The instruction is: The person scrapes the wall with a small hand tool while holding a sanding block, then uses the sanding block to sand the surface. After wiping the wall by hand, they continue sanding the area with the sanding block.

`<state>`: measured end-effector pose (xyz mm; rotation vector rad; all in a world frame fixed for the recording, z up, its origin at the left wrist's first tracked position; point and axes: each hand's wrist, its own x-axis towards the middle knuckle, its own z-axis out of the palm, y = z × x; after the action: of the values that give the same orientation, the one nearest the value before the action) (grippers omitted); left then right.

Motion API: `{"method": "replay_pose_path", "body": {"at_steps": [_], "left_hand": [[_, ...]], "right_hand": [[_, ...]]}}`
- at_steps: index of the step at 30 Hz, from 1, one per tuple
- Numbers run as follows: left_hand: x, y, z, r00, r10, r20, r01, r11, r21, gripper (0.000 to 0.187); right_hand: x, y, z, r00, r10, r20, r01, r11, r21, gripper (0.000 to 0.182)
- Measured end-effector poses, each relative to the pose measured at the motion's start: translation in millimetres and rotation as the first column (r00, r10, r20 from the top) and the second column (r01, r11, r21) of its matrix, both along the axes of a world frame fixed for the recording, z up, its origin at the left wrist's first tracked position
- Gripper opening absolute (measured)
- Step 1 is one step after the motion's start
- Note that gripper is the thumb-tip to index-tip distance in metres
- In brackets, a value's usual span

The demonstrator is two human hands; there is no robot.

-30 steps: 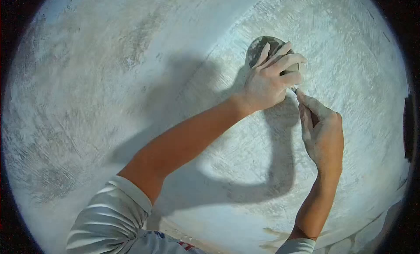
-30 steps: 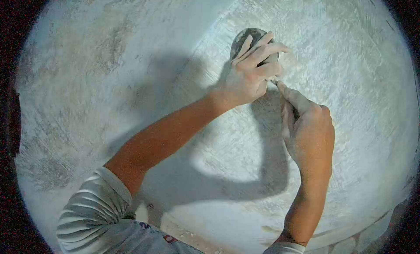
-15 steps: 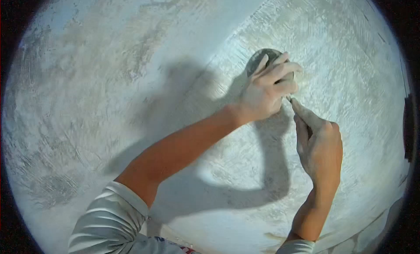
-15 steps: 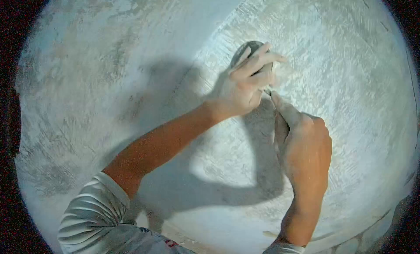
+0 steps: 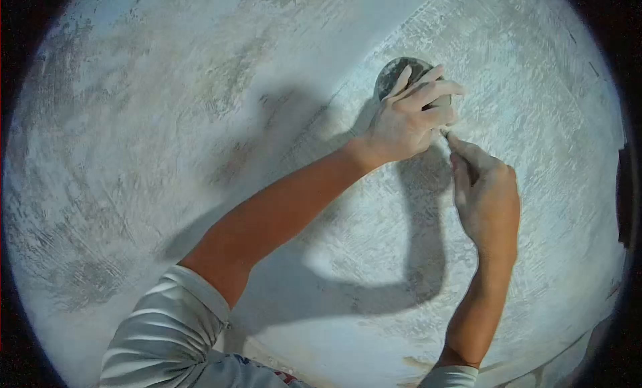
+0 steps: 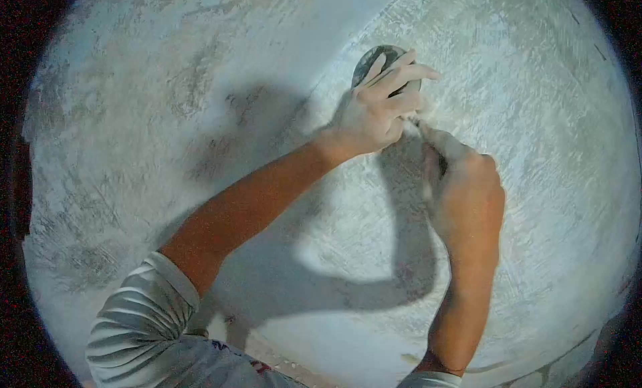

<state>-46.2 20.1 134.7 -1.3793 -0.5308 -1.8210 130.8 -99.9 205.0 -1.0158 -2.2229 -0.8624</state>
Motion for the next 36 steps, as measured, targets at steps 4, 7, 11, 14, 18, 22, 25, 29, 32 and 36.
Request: {"method": "replay_pose_path", "body": {"at_steps": [4,7,11,14,18,22,25,29,32,36], "left_hand": [[-2.3,-2.9,1.2,0.999,0.018,-0.036,-0.015,0.997,0.074,0.02],[-17.0,13.9,-5.4,0.994,0.107,-0.008,-0.107,0.994,-0.006,0.018],[-31.3,20.2,0.2,0.99,0.138,-0.019,-0.137,0.99,0.027,0.017],[-15.8,10.7,-0.1,0.998,0.05,-0.042,-0.049,0.998,0.035,0.019],[0.4,16.4,-0.9,0.994,0.101,-0.052,-0.101,0.995,0.001,0.02],[47.6,-5.3,-4.2,0.992,-0.085,-0.096,0.081,0.996,-0.042,0.012],[69.2,-2.2,-7.8,0.984,-0.122,-0.127,0.119,0.992,-0.029,0.011],[59.2,14.5,-4.1,0.996,-0.062,-0.066,0.066,0.997,0.051,0.012],[27.7,26.6,-1.4,0.987,0.123,-0.104,-0.116,0.991,0.068,0.03],[35.7,9.5,8.6,0.996,0.02,-0.084,-0.016,0.999,0.048,0.03]], "right_hand": [[-1.0,31.8,-8.2,0.977,0.213,0.001,-0.212,0.972,0.098,0.029],[-4.1,23.1,-11.6,0.996,0.077,-0.048,-0.077,0.997,-0.019,0.029],[-4.9,26.4,-10.7,0.993,0.116,0.004,-0.116,0.992,0.054,0.03],[-1.9,16.6,-11.1,1.0,0.021,-0.018,-0.021,1.0,0.013,0.031],[-5.8,23.4,-7.2,0.996,0.041,-0.081,-0.045,0.998,-0.047,0.03],[42.3,-11.0,-5.3,0.998,0.034,-0.062,-0.036,0.999,-0.03,0.031],[67.6,-6.0,-15.1,0.984,0.137,-0.118,-0.138,0.99,0.003,0.029],[68.4,29.4,-16.5,0.954,0.27,-0.134,-0.271,0.963,0.009,0.029],[39.0,26.5,-14.0,0.997,0.004,-0.082,-0.009,0.998,-0.059,0.028],[43.5,29.7,-10.8,0.964,0.243,-0.111,-0.232,0.968,0.1,0.028]]}}
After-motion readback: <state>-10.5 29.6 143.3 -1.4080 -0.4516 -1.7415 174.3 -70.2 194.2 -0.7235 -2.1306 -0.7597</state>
